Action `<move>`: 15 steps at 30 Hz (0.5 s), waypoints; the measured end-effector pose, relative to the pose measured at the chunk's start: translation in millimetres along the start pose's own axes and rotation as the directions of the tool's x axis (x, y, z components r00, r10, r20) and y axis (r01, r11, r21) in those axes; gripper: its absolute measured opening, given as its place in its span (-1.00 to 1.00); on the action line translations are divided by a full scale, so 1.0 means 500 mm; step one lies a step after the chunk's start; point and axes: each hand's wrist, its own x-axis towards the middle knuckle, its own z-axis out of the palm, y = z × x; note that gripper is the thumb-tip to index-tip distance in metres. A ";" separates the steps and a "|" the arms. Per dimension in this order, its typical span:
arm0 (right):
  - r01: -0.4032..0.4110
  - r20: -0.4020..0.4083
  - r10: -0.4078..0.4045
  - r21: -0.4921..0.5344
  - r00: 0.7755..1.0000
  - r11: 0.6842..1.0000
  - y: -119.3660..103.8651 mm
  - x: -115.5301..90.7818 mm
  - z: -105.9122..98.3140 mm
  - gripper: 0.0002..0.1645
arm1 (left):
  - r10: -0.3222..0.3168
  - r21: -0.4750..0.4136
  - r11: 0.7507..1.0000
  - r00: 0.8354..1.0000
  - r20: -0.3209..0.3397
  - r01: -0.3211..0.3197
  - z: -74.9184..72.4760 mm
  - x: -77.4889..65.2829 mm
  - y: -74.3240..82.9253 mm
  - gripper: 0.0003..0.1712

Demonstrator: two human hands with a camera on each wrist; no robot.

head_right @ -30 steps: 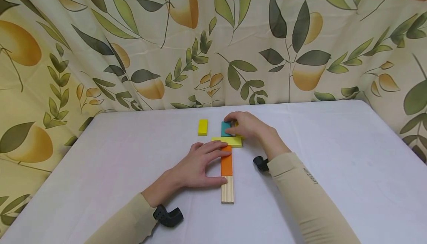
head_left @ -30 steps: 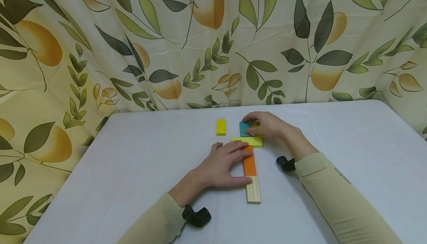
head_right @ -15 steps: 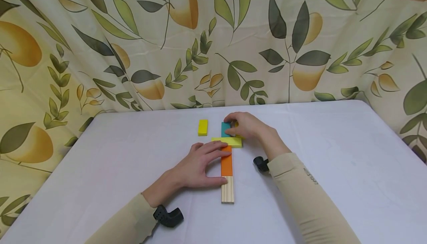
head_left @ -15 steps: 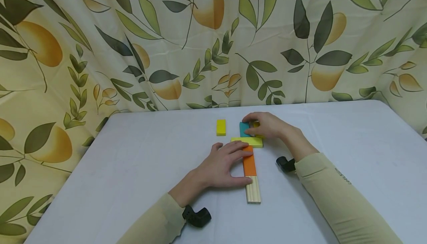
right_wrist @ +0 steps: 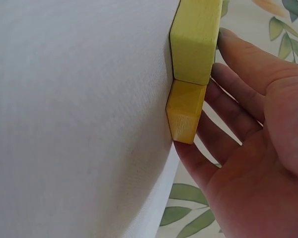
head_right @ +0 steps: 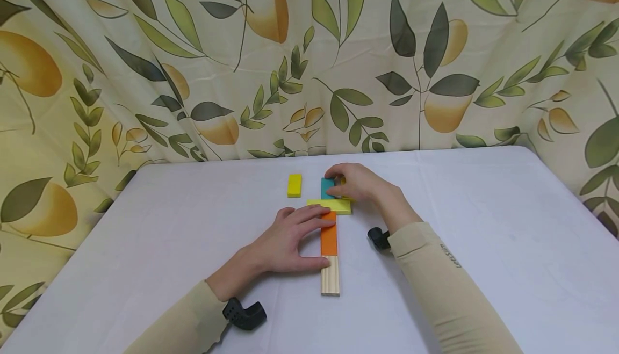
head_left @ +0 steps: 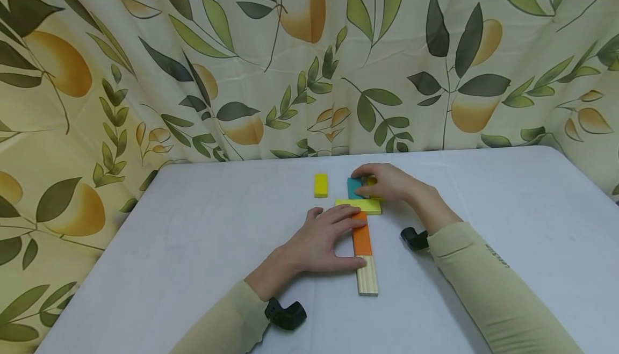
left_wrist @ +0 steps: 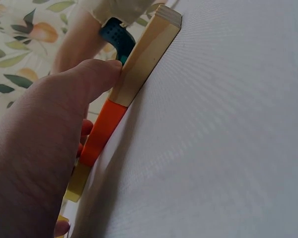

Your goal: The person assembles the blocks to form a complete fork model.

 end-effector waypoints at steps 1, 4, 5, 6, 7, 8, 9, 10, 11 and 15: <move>0.000 0.001 0.000 -0.001 1.000 1.000 0.000 0.000 0.000 -0.44 | 0.000 0.001 1.000 1.000 -0.001 0.000 0.000 0.000 0.000 -0.21; -0.004 0.003 0.004 -0.005 1.000 1.000 -0.001 0.001 0.000 -0.43 | 0.000 0.005 1.000 1.000 -0.002 0.000 0.001 0.000 0.000 -0.21; -0.005 0.004 0.005 -0.006 1.000 1.000 -0.001 0.001 0.000 -0.43 | 0.000 0.007 1.000 1.000 -0.002 0.000 0.001 0.000 0.000 -0.21; -0.007 0.006 0.007 -0.007 1.000 1.000 -0.001 0.001 0.000 -0.43 | -0.001 0.009 1.000 1.000 -0.002 0.001 0.000 0.000 0.000 -0.21; -0.007 0.006 0.007 -0.008 1.000 1.000 -0.001 0.001 0.000 -0.43 | -0.002 0.009 1.000 1.000 -0.001 0.002 0.000 0.000 0.000 -0.21; -0.007 0.006 0.007 -0.007 1.000 1.000 -0.001 0.001 0.000 -0.43 | -0.003 0.011 1.000 1.000 -0.001 0.003 0.000 0.001 0.001 -0.21; -0.007 0.006 0.007 -0.006 1.000 1.000 -0.001 0.001 0.000 -0.43 | -0.003 0.011 1.000 1.000 0.000 0.003 0.000 0.001 0.001 -0.21; -0.007 0.005 0.007 -0.005 1.000 1.000 -0.001 0.001 0.000 -0.43 | -0.004 0.012 1.000 1.000 0.000 0.004 0.000 0.001 0.001 -0.21; -0.007 0.005 0.007 -0.003 1.000 1.000 -0.001 0.001 0.000 -0.43 | -0.005 0.012 1.000 1.000 0.000 0.005 0.000 0.002 0.000 -0.21; -0.004 0.007 0.004 0.001 1.000 1.000 -0.001 0.001 0.000 -0.42 | -0.009 0.010 1.000 1.000 0.001 0.009 0.001 0.001 0.000 -0.21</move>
